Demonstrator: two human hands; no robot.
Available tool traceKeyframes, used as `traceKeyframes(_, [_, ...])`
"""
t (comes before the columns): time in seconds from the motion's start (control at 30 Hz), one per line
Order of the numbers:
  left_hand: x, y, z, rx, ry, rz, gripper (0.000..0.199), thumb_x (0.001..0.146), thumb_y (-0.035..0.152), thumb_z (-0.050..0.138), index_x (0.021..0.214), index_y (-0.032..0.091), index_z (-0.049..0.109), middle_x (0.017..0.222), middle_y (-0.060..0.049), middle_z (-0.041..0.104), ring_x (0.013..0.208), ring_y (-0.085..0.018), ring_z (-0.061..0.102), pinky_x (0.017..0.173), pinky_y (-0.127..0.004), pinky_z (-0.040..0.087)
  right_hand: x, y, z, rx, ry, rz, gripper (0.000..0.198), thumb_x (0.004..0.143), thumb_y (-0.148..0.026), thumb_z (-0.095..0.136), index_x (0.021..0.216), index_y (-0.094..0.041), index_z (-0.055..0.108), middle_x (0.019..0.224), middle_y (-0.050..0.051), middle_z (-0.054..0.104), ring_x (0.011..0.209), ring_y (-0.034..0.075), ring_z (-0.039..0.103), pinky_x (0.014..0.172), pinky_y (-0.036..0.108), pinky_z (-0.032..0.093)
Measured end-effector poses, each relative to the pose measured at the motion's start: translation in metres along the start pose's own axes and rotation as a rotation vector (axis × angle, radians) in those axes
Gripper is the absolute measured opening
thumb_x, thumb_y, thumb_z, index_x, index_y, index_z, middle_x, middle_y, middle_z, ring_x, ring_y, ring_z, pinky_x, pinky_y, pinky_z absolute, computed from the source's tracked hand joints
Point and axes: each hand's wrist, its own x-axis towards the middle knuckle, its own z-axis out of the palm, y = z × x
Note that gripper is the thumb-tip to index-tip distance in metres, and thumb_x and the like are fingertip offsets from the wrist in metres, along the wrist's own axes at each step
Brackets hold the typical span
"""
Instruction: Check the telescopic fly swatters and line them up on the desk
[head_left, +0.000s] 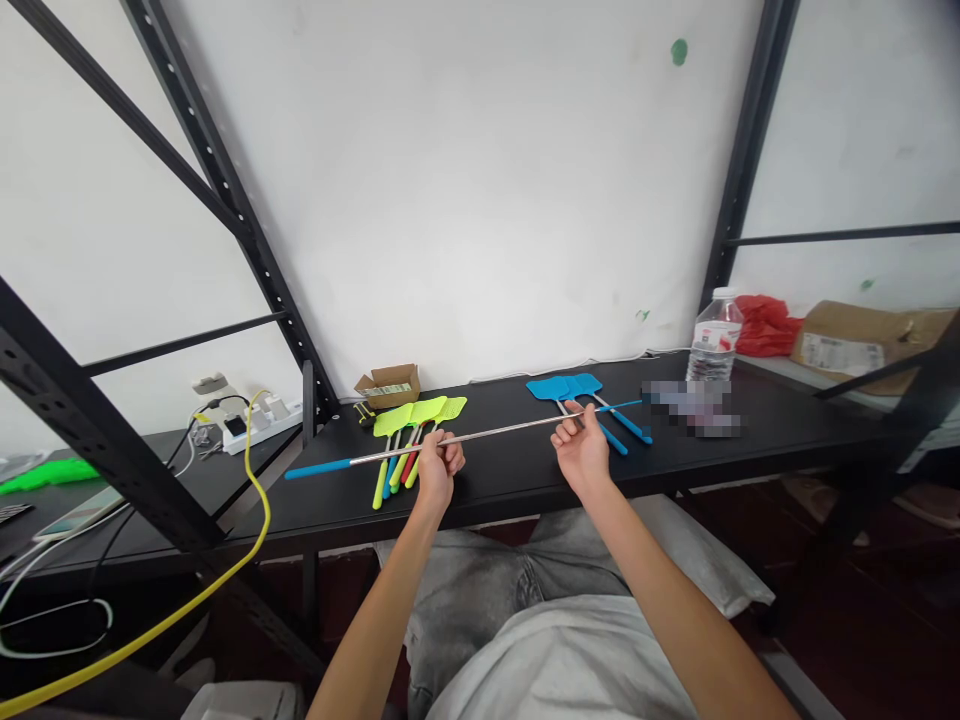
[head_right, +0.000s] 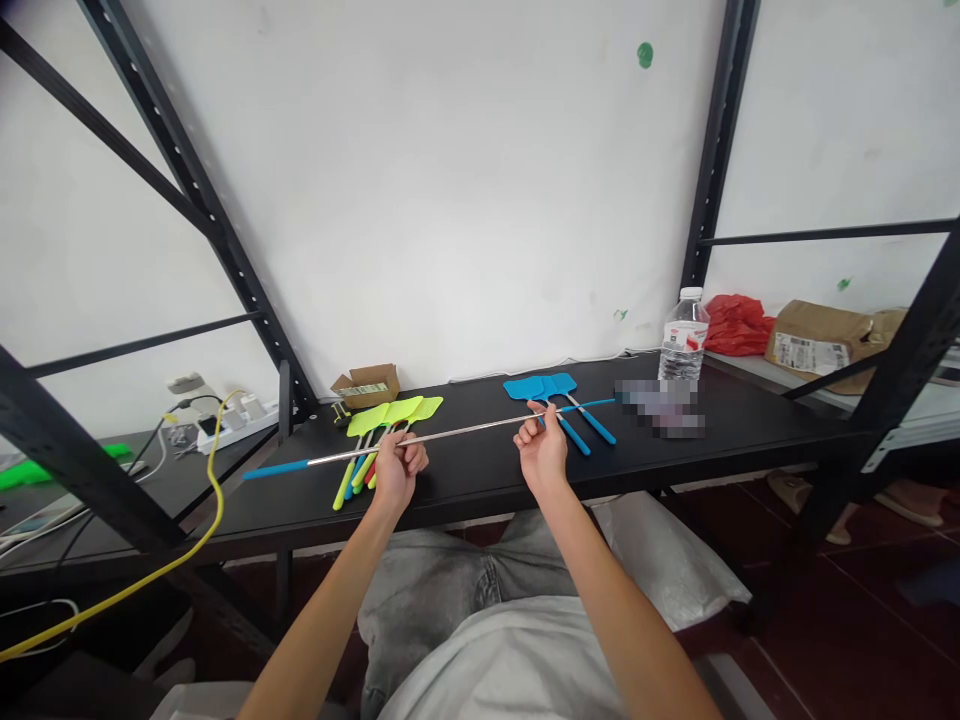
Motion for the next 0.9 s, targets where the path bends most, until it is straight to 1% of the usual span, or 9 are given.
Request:
traceKeyframes(0.07, [0.0,0.0,0.0,-0.015,0.018,0.01,0.04,0.085,0.036,0.044,0.05,0.022,0.028,0.043,0.006,0.024,0.037,-0.007,0.023,0.042,-0.025,0.024,0.001,0.0,-0.001,0.03,0.016,-0.005,0.038,0.083,-0.061,0.061,0.086,-0.023,0.064,0.054,-0.007,0.032,0.046,0.009,0.031,0.046,0.026,0.032])
traceKeyframes(0.17, [0.0,0.0,0.0,-0.005,0.02,0.029,0.042,0.085,0.037,0.042,0.049,0.022,0.025,0.042,0.007,0.021,0.036,-0.007,0.02,0.041,-0.024,0.023,-0.001,0.001,0.001,0.034,0.012,-0.009,0.037,0.08,-0.058,0.066,0.08,-0.022,0.063,0.054,-0.007,0.033,0.047,0.008,0.031,0.046,0.025,0.031])
traceKeyframes(0.27, [0.0,0.0,0.0,0.029,0.019,0.066,0.044,0.086,0.038,0.042,0.049,0.022,0.023,0.042,0.007,0.02,0.035,-0.007,0.02,0.041,-0.024,0.022,-0.002,0.002,0.004,-0.008,-0.009,-0.021,0.038,0.078,-0.058,0.069,0.077,-0.021,0.062,0.054,-0.007,0.034,0.047,0.008,0.032,0.046,0.024,0.029])
traceKeyframes(0.43, [-0.001,0.0,0.001,0.058,0.026,0.107,0.046,0.087,0.041,0.041,0.049,0.022,0.025,0.042,0.007,0.019,0.035,-0.007,0.019,0.04,-0.024,0.019,-0.003,0.005,0.005,-0.082,-0.042,-0.043,0.037,0.078,-0.058,0.068,0.079,-0.021,0.062,0.053,-0.007,0.037,0.046,0.008,0.035,0.046,0.024,0.03])
traceKeyframes(0.5, [-0.001,-0.001,0.001,0.107,-0.01,0.106,0.046,0.088,0.042,0.039,0.049,0.022,0.026,0.042,0.006,0.02,0.036,-0.008,0.02,0.04,-0.023,0.019,-0.004,0.007,0.006,-0.126,-0.078,-0.048,0.038,0.08,-0.059,0.066,0.08,-0.021,0.063,0.053,-0.007,0.038,0.046,0.008,0.036,0.046,0.024,0.031])
traceKeyframes(0.67, [-0.004,-0.005,0.003,0.276,-0.184,0.088,0.048,0.09,0.049,0.038,0.051,0.021,0.032,0.045,0.003,0.028,0.039,-0.008,0.024,0.04,-0.023,0.017,-0.007,0.009,0.009,-0.253,-0.198,-0.007,0.044,0.08,-0.062,0.064,0.082,-0.019,0.068,0.053,-0.005,0.043,0.046,0.008,0.039,0.045,0.024,0.033])
traceKeyframes(0.83, [-0.007,-0.006,0.005,0.377,-0.289,0.071,0.054,0.091,0.057,0.036,0.051,0.021,0.033,0.045,0.003,0.029,0.04,-0.008,0.025,0.042,-0.025,0.019,-0.011,0.006,0.013,-0.344,-0.278,0.035,0.044,0.078,-0.062,0.065,0.084,-0.019,0.07,0.053,-0.003,0.049,0.047,0.01,0.043,0.046,0.024,0.034])
traceKeyframes(0.9, [-0.006,-0.007,0.005,0.383,-0.314,0.052,0.055,0.091,0.057,0.036,0.051,0.021,0.034,0.044,0.004,0.029,0.039,-0.008,0.026,0.042,-0.025,0.02,-0.013,0.006,0.013,-0.363,-0.303,0.04,0.043,0.079,-0.061,0.066,0.086,-0.019,0.071,0.054,-0.003,0.049,0.048,0.01,0.043,0.046,0.024,0.034])
